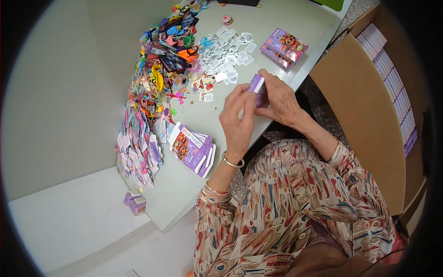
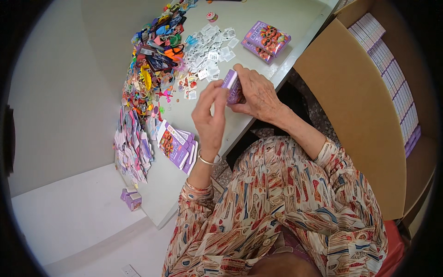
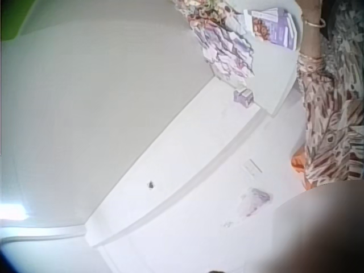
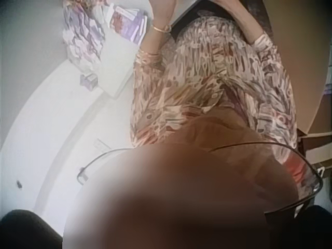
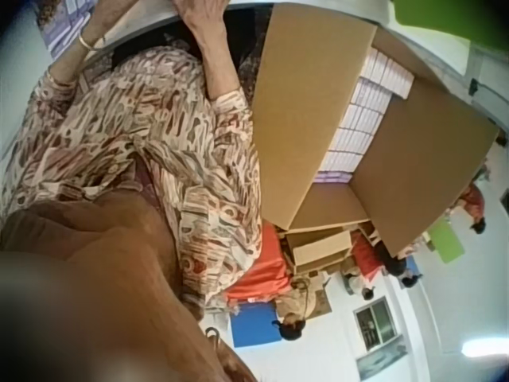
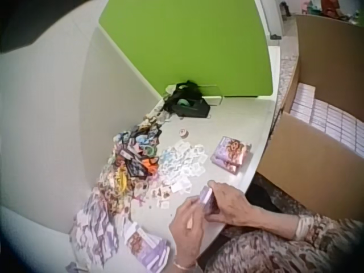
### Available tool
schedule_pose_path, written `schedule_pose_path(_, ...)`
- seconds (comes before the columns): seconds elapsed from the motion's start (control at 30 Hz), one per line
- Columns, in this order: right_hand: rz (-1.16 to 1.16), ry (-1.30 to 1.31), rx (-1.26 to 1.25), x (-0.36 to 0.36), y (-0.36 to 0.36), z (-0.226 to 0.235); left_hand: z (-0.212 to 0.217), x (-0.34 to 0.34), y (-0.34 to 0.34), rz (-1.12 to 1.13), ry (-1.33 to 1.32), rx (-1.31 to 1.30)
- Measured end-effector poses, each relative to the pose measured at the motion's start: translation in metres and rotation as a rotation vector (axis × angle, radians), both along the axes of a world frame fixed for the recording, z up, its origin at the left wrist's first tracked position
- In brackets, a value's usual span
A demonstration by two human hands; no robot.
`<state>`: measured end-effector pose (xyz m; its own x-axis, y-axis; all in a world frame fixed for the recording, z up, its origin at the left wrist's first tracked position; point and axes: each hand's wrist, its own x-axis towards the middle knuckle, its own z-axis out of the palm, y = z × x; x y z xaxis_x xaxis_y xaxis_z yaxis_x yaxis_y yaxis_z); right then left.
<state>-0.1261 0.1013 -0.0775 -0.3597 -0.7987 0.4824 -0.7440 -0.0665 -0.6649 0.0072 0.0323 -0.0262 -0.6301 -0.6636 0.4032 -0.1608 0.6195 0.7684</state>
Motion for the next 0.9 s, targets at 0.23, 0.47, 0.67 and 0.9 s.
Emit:
schedule_pose_path(0.23, 0.035, -0.04, -0.028, -0.003, -0.002, 0.006, 0.005, -0.013, -0.006, -0.005, 0.026, 0.406)
schedule_pose_path(0.47, 0.074, -0.083, -0.033, -0.002, -0.001, 0.006, 0.007, -0.011, -0.005, 0.066, -0.051, 0.337)
schedule_pose_path(0.67, 0.113, -0.043, 0.006, -0.002, 0.0, 0.012, 0.006, -0.007, -0.013, 0.059, -0.002, 0.444)
schedule_pose_path(0.9, 0.154, 0.01, -0.008, -0.005, 0.001, 0.011, 0.003, -0.001, -0.02, 0.039, -0.011, 0.485)
